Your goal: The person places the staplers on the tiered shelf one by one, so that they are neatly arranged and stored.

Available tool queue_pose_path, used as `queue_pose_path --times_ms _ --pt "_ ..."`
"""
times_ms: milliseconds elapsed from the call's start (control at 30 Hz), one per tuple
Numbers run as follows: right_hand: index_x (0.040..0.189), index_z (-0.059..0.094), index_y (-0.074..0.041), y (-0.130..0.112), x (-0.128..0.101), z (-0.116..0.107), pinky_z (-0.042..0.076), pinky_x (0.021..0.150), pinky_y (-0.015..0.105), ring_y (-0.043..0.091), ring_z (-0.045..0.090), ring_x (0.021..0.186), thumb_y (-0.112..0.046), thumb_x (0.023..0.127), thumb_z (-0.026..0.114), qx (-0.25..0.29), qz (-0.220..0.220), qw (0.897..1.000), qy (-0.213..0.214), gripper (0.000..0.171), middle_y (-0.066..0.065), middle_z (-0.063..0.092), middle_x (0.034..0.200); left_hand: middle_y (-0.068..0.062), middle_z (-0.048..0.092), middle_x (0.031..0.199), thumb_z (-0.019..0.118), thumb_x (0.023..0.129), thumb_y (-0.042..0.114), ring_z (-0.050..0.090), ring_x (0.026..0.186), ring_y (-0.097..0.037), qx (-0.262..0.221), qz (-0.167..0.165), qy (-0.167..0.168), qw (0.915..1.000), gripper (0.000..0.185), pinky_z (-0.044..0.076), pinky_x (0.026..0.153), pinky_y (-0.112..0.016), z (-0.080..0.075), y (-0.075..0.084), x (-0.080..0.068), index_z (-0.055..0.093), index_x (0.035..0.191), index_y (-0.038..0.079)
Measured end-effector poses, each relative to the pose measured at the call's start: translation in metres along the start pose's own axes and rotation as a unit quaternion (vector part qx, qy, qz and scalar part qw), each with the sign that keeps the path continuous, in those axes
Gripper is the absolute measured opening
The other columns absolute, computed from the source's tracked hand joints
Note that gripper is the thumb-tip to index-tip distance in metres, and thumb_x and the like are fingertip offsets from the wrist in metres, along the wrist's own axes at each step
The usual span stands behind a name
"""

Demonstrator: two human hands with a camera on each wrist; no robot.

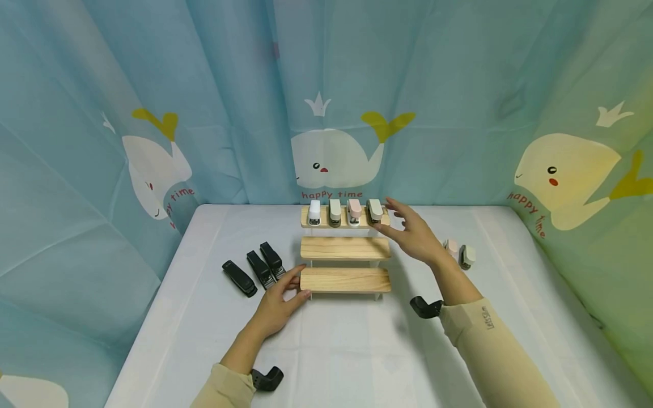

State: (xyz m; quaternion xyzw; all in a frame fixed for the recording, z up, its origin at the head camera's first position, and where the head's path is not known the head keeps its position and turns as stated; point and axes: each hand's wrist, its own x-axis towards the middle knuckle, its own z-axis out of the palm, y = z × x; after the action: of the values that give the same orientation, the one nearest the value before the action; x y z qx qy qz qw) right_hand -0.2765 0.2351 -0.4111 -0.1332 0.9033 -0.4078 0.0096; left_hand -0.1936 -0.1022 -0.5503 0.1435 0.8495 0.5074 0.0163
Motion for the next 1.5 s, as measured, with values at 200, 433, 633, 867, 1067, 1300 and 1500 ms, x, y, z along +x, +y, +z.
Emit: queue_pose_path --times_ms 200,433,633,867,1067,1300,1500 --pt "0.154 0.023 -0.029 0.006 -0.004 -0.006 0.028 0.112 0.053 0.027 0.031 0.142 -0.053 0.091 0.061 -0.011 0.004 1.0 0.0 0.077 0.0 0.033 0.155 0.014 0.061 0.121 0.062 0.087 0.056 0.057 0.116 -0.009 0.0 -0.004 0.003 1.0 0.062 0.042 0.102 -0.047 0.0 -0.001 0.001 0.037 0.144 0.047" --pt "0.153 0.025 -0.029 0.017 -0.009 -0.014 0.028 0.111 0.055 0.032 0.033 0.14 -0.054 0.09 0.061 -0.017 0.027 0.999 -0.001 0.077 0.006 0.034 0.154 0.015 0.063 0.117 0.064 0.088 0.053 0.058 0.114 -0.008 -0.005 0.005 0.003 1.0 0.061 0.041 0.102 -0.048 0.0 0.0 0.003 0.038 0.143 0.046" --pt "0.153 0.028 -0.026 0.028 -0.016 -0.025 0.034 0.106 0.059 0.041 0.036 0.136 -0.059 0.089 0.058 -0.047 0.056 0.997 -0.002 0.077 0.008 0.036 0.152 0.017 0.063 0.117 0.064 0.087 0.055 0.059 0.114 -0.007 -0.004 0.0 0.007 1.0 0.062 0.041 0.102 -0.049 0.001 0.0 0.004 0.038 0.143 0.047" --pt "0.153 0.027 -0.015 0.04 -0.022 -0.042 0.043 0.094 0.057 0.039 0.046 0.126 -0.054 0.091 0.059 -0.064 0.071 0.995 -0.011 0.08 0.011 0.034 0.154 0.017 0.062 0.116 0.063 0.087 0.056 0.058 0.114 -0.007 -0.011 -0.006 0.005 0.9999 0.062 0.041 0.102 -0.047 0.001 0.0 0.005 0.038 0.143 0.046" --pt "0.153 0.027 -0.012 0.055 -0.026 -0.055 0.049 0.086 0.05 0.037 0.043 0.129 -0.053 0.091 0.06 -0.076 0.086 0.993 -0.023 0.081 0.014 0.031 0.155 0.016 0.062 0.116 0.063 0.088 0.054 0.058 0.114 -0.009 -0.011 0.002 0.005 0.9999 0.063 0.041 0.101 -0.048 0.001 -0.001 0.005 0.038 0.145 0.042" --pt "0.152 0.027 -0.007 0.068 -0.029 -0.066 0.041 0.095 0.055 0.039 0.041 0.129 -0.052 0.092 0.06 -0.119 0.093 0.988 -0.036 0.082 0.02 0.032 0.154 0.016 0.062 0.117 0.063 0.088 0.054 0.058 0.114 -0.008 -0.017 -0.006 0.002 0.9998 0.064 0.041 0.102 -0.048 0.001 -0.001 0.004 0.038 0.145 0.043" --pt "0.148 0.031 0.001 0.08 -0.029 -0.07 0.028 0.107 0.063 0.047 0.027 0.139 -0.043 0.092 0.063 -0.119 0.104 0.986 -0.051 0.078 0.027 0.03 0.152 0.015 0.063 0.117 0.063 0.088 0.055 0.058 0.114 -0.01 -0.011 0.001 0.005 0.9999 0.064 0.041 0.101 -0.049 0.001 -0.003 0.004 0.038 0.145 0.043"
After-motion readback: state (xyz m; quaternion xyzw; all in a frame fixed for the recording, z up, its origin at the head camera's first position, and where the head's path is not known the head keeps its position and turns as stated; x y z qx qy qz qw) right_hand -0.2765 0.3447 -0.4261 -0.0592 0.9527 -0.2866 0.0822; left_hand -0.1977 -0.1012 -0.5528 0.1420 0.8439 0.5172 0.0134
